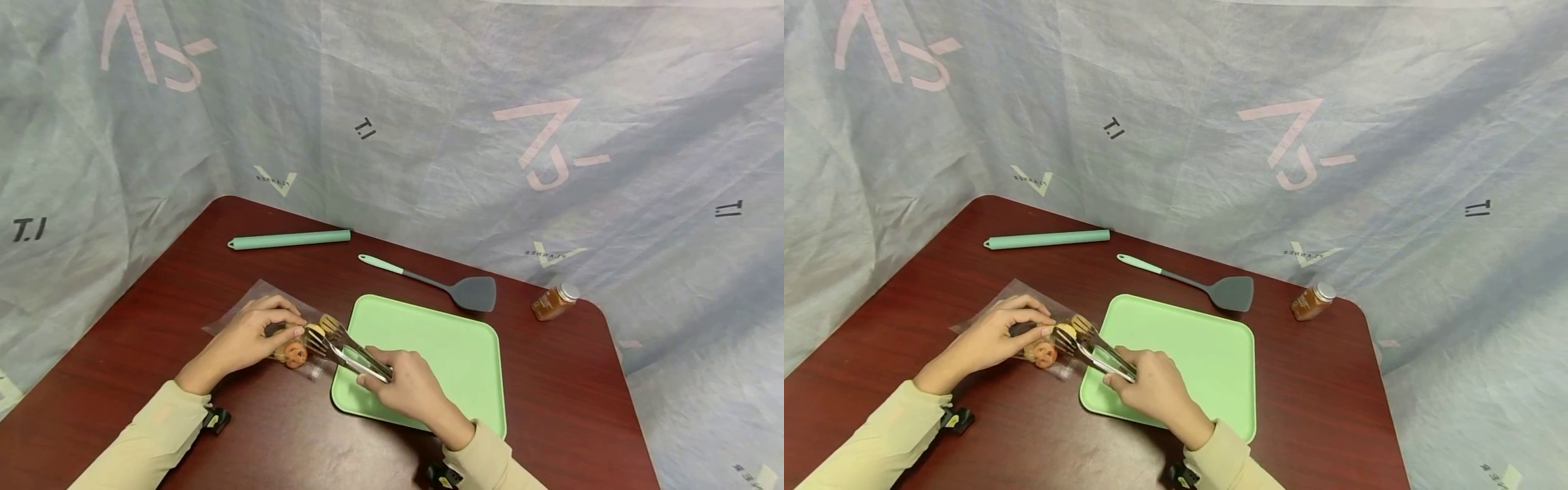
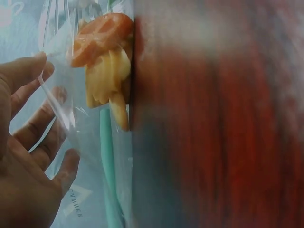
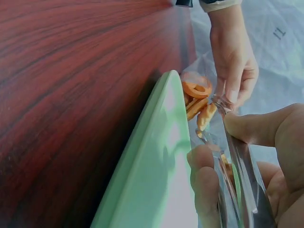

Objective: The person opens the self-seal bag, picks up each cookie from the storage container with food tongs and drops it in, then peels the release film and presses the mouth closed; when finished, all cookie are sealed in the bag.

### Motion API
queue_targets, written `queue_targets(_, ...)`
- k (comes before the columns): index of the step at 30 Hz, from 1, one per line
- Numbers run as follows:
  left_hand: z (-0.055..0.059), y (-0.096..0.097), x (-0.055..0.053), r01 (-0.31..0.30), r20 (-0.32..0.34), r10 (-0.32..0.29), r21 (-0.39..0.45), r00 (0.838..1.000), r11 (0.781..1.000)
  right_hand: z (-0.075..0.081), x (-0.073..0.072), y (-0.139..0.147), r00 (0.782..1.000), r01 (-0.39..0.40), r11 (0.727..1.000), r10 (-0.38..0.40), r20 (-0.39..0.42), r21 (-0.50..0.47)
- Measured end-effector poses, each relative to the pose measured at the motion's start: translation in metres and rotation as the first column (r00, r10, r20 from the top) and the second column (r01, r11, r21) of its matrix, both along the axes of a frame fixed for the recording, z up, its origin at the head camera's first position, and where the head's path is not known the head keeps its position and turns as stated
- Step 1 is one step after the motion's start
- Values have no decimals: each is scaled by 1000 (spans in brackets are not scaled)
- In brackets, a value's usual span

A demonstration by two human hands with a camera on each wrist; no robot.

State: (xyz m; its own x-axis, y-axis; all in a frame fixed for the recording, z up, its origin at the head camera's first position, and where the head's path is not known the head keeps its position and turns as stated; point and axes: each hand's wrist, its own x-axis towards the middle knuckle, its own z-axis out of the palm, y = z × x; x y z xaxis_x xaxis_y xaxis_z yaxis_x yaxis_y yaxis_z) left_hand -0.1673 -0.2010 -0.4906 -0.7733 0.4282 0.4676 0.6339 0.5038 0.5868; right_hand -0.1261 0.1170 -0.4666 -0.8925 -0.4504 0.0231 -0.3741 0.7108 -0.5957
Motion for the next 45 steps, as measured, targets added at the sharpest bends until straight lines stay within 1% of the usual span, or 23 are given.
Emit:
queue_targets(5, -1, -2, -2, -6, -25, 6, -9, 1000, 1000, 1, 2, 5, 999, 3, 1000, -3, 35, 9)
queue_targets(10, -1, -4, -2, -9, -27, 8, -14, 1000, 1000, 4, 4, 17, 1000, -13, 1000, 12, 28, 10)
queue_targets(12, 0, -5, -2, -9, -22, 8, -14, 1000, 1000, 6, 5, 23, 999, -34, 999, 34, 7, 24)
queue_targets(14, 0, -5, -2, -7, -22, 6, -11, 1000, 1000, 6, 7, 29, 998, -60, 997, 61, -32, 40)
queue_targets(19, 0, -6, 0, -17, -25, 17, -13, 1000, 1000, 3, 6, 35, 985, -102, 994, 107, -136, 42)
queue_targets(22, 0, -6, 1, -27, -14, 27, -19, 1000, 999, 0, 5, 33, 977, -102, 993, 111, -183, 60)
queue_targets(25, 1, -5, 1, -30, 0, 30, -20, 1000, 999, -3, 2, 29, 969, -84, 992, 103, -226, 90)
queue_targets(30, 2, -4, 2, -31, 11, 31, -15, 999, 999, -6, -2, 20, 965, -65, 992, 91, -245, 111)
queue_targets(35, 2, -3, 3, -30, 12, 30, -10, 999, 1000, -7, -6, 13, 960, -65, 992, 91, -263, 106)
queue_targets(36, 2, -3, 3, -29, 14, 29, -11, 999, 1000, -7, -6, 13, 961, -66, 993, 91, -262, 100)
queue_targets(38, 2, -3, 3, -30, 21, 30, -13, 999, 999, -8, -5, 16, 968, -68, 995, 83, -237, 72)
queue_targets(41, 2, -2, 3, -31, 33, 31, -18, 999, 999, -7, -3, 26, 986, -43, 999, 43, -160, 7)
queue_targets(43, 2, -1, 2, -26, 39, 26, -14, 999, 1000, -7, -1, 39, 994, 12, 999, -17, -110, -50)
queue_targets(45, 1, -1, 1, -15, 42, 15, -7, 999, 1000, -6, 1, 55, 994, 88, 990, -94, -52, -110)
